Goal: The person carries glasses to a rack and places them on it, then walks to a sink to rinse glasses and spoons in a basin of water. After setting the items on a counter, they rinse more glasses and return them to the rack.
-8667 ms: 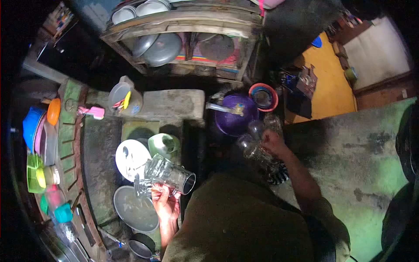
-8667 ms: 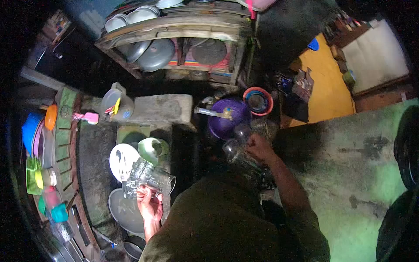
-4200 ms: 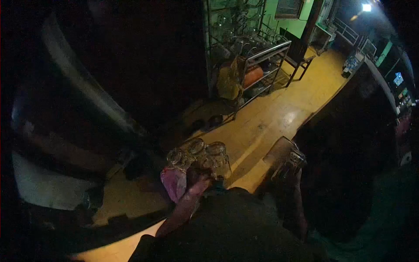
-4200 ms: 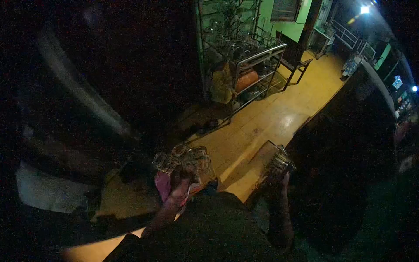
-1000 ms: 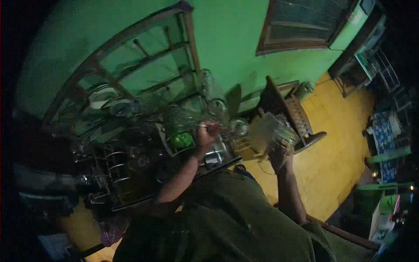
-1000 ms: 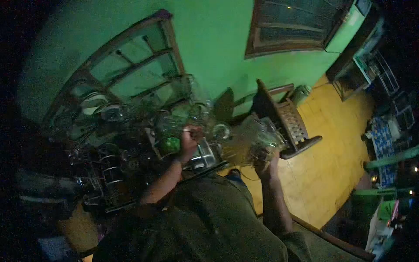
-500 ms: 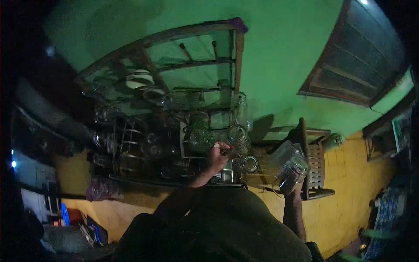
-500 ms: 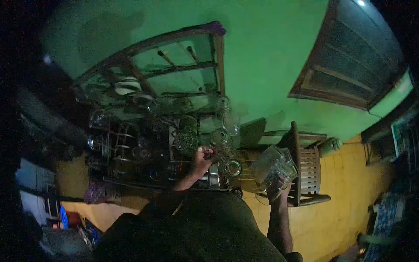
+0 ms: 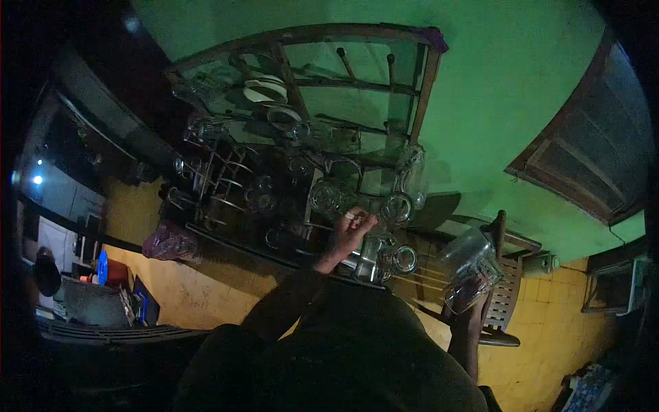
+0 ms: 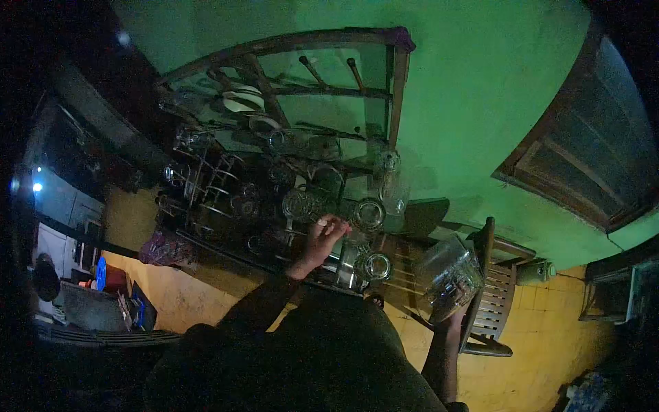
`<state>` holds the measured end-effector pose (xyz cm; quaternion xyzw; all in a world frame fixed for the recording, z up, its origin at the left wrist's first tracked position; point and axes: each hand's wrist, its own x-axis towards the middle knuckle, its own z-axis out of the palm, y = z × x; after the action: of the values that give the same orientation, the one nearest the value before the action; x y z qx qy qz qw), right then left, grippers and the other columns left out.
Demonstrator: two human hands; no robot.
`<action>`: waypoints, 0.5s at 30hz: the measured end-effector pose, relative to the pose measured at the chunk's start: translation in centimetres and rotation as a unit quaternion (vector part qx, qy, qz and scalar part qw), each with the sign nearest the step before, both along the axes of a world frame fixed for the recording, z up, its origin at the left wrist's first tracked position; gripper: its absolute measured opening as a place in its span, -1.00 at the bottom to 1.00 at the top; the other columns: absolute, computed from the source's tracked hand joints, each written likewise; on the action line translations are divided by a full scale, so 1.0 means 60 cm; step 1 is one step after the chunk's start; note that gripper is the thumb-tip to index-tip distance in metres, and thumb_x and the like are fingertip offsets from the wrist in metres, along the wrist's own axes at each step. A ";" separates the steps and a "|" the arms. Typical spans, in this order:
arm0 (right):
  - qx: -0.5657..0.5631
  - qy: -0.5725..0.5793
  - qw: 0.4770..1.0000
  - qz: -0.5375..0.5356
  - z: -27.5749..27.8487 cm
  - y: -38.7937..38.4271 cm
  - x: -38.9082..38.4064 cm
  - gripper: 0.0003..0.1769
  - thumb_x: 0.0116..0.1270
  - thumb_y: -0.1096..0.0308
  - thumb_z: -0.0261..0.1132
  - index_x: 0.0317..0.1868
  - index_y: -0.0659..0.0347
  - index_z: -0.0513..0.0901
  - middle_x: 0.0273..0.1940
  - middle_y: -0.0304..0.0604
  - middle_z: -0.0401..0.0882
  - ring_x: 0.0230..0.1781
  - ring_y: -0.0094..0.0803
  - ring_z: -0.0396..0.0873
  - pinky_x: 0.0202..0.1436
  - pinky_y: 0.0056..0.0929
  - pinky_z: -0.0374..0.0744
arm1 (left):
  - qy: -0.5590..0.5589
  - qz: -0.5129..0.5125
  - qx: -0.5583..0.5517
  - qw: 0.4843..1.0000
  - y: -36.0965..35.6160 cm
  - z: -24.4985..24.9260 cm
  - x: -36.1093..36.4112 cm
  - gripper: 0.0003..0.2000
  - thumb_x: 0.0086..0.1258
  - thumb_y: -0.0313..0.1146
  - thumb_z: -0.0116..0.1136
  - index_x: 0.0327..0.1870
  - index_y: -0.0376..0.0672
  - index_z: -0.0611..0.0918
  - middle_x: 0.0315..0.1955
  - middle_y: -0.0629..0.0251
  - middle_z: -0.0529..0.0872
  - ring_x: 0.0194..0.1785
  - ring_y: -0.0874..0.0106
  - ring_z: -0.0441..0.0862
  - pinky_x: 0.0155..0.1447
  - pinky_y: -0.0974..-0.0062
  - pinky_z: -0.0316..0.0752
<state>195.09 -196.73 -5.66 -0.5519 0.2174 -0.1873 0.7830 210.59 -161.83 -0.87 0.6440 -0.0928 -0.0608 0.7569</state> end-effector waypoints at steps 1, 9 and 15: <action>0.016 -0.015 1.000 -0.005 0.051 0.032 -0.007 -0.58 0.48 0.13 0.05 0.22 0.17 0.38 0.06 -0.13 0.48 0.01 -0.28 0.49 0.04 -0.31 0.51 | -0.017 0.006 0.058 0.998 0.005 -0.003 0.005 -0.79 0.50 -0.26 0.04 -0.25 -0.23 0.53 -0.37 0.27 0.63 -0.18 0.47 0.60 0.14 0.40 0.46; -0.045 -0.024 0.999 0.020 -0.085 -0.038 -0.036 -0.70 0.44 0.31 0.06 0.06 0.26 0.57 -0.03 -0.17 0.60 -0.08 -0.35 0.58 -0.06 -0.37 0.60 | -0.212 -0.039 0.022 0.976 0.059 0.084 0.053 -0.46 0.55 0.12 -0.34 -0.50 -0.16 0.38 -0.52 0.28 0.47 -0.25 0.34 0.48 0.24 0.19 0.37; -0.200 0.107 0.972 0.067 -0.007 -0.019 -0.034 -0.68 0.43 0.29 0.07 0.11 0.23 0.49 -0.01 -0.14 0.55 -0.10 -0.30 0.56 -0.07 -0.36 0.58 | -0.245 -0.097 0.081 0.961 -0.022 0.200 0.147 -0.46 0.55 0.11 -0.31 -0.51 -0.16 0.38 -0.53 0.31 0.42 -0.29 0.37 0.46 0.05 0.23 0.43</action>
<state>193.02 -197.87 -6.07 -0.7273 0.2205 -0.1135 0.6400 219.43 -163.12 11.13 0.6865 -0.3317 0.0186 0.6468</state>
